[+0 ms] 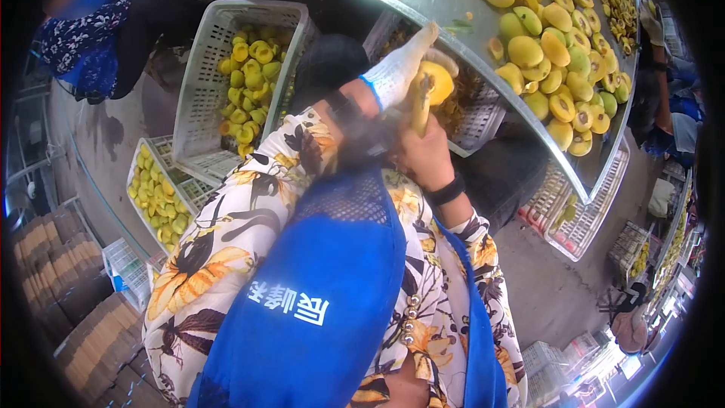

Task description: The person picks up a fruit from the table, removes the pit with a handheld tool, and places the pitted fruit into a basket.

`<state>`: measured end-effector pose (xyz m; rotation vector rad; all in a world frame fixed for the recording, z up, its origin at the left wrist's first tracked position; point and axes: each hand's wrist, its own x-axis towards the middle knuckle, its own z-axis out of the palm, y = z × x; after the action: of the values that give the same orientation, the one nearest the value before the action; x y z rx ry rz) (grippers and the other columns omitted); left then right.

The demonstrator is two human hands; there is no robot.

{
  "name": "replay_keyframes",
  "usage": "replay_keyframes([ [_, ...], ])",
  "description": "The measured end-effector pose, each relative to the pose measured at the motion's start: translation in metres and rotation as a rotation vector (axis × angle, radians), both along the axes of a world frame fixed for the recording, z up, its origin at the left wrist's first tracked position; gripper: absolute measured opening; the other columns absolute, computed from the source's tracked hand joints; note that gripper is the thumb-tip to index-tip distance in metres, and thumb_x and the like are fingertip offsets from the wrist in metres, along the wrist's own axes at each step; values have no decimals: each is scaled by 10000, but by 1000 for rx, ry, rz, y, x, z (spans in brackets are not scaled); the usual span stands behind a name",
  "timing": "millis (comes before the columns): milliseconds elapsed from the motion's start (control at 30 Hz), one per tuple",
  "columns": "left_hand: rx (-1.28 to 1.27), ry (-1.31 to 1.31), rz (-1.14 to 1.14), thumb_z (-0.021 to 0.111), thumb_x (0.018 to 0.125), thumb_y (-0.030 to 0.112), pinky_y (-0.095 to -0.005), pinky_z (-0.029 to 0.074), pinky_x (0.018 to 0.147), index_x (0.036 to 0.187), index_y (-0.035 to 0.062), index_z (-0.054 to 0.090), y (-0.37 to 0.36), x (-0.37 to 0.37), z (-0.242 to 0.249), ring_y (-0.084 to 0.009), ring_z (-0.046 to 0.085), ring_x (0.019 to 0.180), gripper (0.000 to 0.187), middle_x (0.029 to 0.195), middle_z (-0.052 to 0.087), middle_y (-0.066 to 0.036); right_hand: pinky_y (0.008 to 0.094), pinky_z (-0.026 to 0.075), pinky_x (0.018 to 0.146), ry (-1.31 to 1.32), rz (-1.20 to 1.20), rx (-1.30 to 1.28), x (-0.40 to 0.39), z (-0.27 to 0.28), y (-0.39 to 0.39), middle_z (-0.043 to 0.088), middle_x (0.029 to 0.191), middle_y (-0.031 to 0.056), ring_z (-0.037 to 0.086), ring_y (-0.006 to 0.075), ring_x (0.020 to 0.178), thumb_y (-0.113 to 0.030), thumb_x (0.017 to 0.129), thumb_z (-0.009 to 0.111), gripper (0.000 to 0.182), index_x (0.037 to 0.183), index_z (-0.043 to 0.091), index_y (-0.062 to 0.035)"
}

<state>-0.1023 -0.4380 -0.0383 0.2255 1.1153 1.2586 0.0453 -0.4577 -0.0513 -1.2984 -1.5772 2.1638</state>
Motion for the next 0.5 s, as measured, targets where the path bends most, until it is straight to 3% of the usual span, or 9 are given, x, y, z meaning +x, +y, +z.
replay_keyframes([
  [100,219,228,155,432,915,484,-232,474,532,964,15,616,-4,7,-10,-139,578,681,507,798,637,-105,231,325,346,205,-148,-450,-5,31,6,478,619,19,430,87,420,-71,840,515,101,921,456,-71],
  [133,294,306,208,458,913,468,-243,489,529,1006,13,600,-5,9,-11,-147,599,713,486,810,636,-110,230,331,352,178,-128,-418,-6,33,6,489,627,20,438,88,425,-74,839,517,92,912,461,-72],
  [167,259,209,296,491,904,448,-310,513,524,959,13,597,-5,13,-5,-185,620,712,451,789,635,-126,230,336,358,149,-106,-389,-8,34,6,501,634,21,447,90,430,-78,839,520,83,902,466,-72],
  [200,171,134,281,505,893,461,-302,504,539,911,16,599,-9,13,1,-188,605,682,454,772,630,-127,229,342,364,117,-84,-361,-9,34,4,512,641,22,456,91,434,-81,839,522,75,893,470,-72],
  [267,-4,-25,251,533,871,486,-288,485,569,816,24,604,-14,9,29,-194,576,622,471,739,619,-128,230,347,370,87,8,-36,-8,17,1,521,649,24,460,94,436,-84,835,524,62,874,478,-70],
  [400,0,-131,179,509,890,454,-297,485,552,811,13,602,-7,5,24,-198,582,602,457,717,625,-137,230,359,383,29,35,741,-5,-17,-6,542,667,31,463,101,427,-77,826,523,39,831,489,-60],
  [467,22,-122,147,477,911,424,-294,483,528,848,8,609,-4,6,19,-194,593,598,442,764,647,-135,235,354,374,60,29,815,-4,-17,-5,511,628,27,435,100,402,-66,826,518,46,856,484,-58],
  [500,62,17,144,468,916,419,-283,474,531,830,10,613,-4,7,16,-176,587,600,443,756,649,-125,237,351,369,76,28,852,-3,-17,-5,496,608,25,421,100,390,-61,826,515,54,869,482,-57],
])
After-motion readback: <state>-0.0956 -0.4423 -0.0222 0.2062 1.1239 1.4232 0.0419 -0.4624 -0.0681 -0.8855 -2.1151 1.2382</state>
